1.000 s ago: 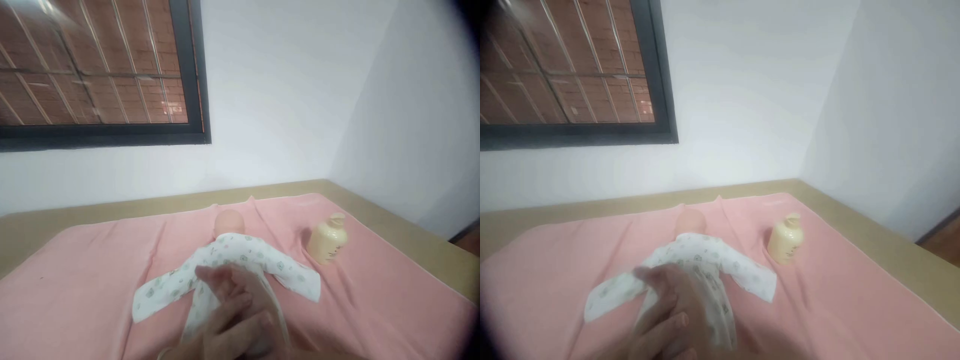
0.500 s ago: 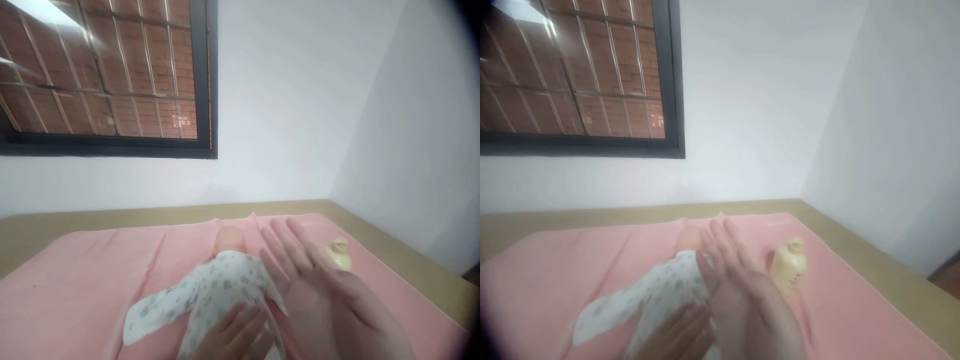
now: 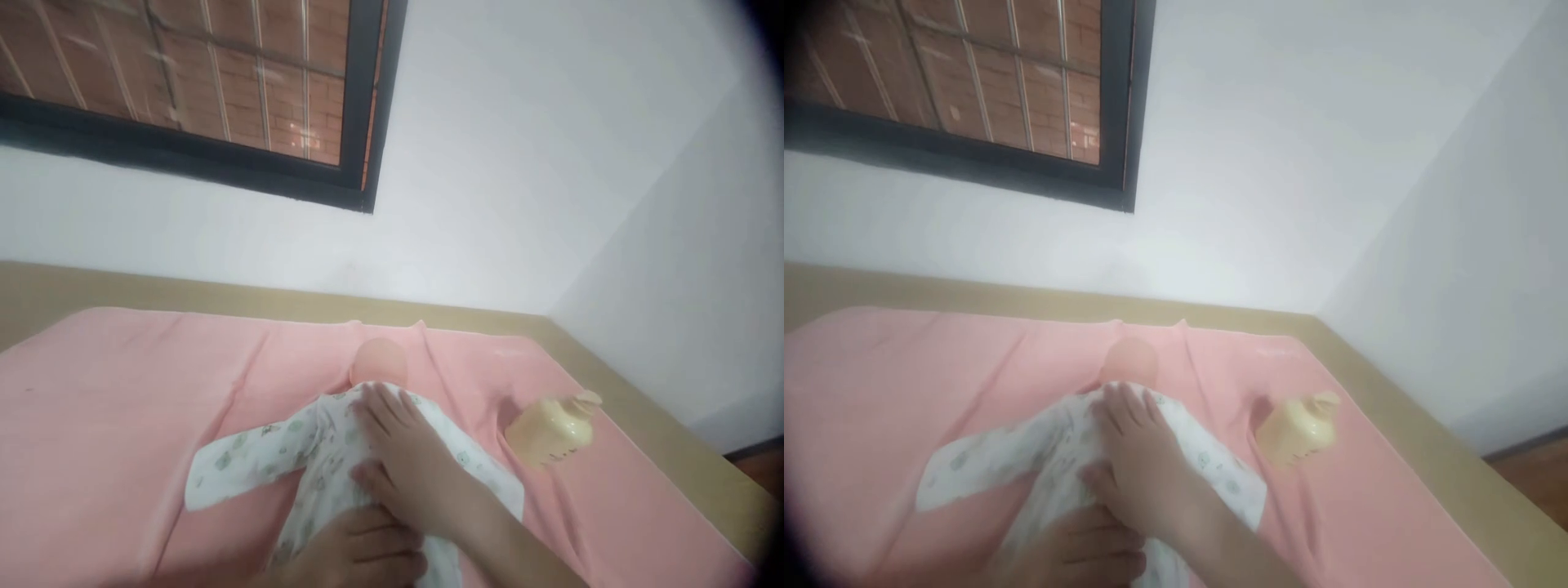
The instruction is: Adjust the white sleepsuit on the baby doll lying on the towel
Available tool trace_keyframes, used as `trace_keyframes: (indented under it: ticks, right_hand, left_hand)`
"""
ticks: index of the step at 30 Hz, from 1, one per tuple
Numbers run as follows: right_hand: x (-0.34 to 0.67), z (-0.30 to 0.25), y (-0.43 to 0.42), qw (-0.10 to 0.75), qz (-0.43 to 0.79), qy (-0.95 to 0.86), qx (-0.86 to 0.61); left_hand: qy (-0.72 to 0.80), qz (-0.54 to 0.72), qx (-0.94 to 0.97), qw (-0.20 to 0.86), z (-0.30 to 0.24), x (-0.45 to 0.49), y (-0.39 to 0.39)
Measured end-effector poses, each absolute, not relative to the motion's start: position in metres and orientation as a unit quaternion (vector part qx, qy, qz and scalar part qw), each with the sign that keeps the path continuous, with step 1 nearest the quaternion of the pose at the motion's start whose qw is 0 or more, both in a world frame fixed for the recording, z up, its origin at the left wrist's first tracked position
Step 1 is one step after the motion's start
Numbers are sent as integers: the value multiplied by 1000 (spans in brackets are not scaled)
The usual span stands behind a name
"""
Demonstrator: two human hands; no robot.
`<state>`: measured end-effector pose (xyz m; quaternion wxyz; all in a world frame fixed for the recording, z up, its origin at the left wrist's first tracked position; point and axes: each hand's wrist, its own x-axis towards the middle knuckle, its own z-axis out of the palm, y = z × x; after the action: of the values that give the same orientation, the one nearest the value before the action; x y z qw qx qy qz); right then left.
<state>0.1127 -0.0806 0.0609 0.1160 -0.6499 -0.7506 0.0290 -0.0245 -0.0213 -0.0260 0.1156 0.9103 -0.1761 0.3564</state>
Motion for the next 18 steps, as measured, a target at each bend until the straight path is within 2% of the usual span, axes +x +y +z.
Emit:
trace_keyframes:
  ticks: [4, 10, 15, 18]
  right_hand:
    - [105, 54, -99, 112, 42, -662, -740]
    - [128, 57, -77, 122, 45, -815, -565]
    - [117, 52, -91, 146, 34, -674, -723]
    - [107, 58, -101, 123, 79, -739, -658]
  left_hand:
    - [-162, 375, 903, 134, -29, -18, -31]
    - [-201, 359, 906, 104, -6, -27, -26]
    - [-197, 345, 912, 107, 4, -29, -27]
    - [-183, 364, 905, 124, 1, -28, -31]
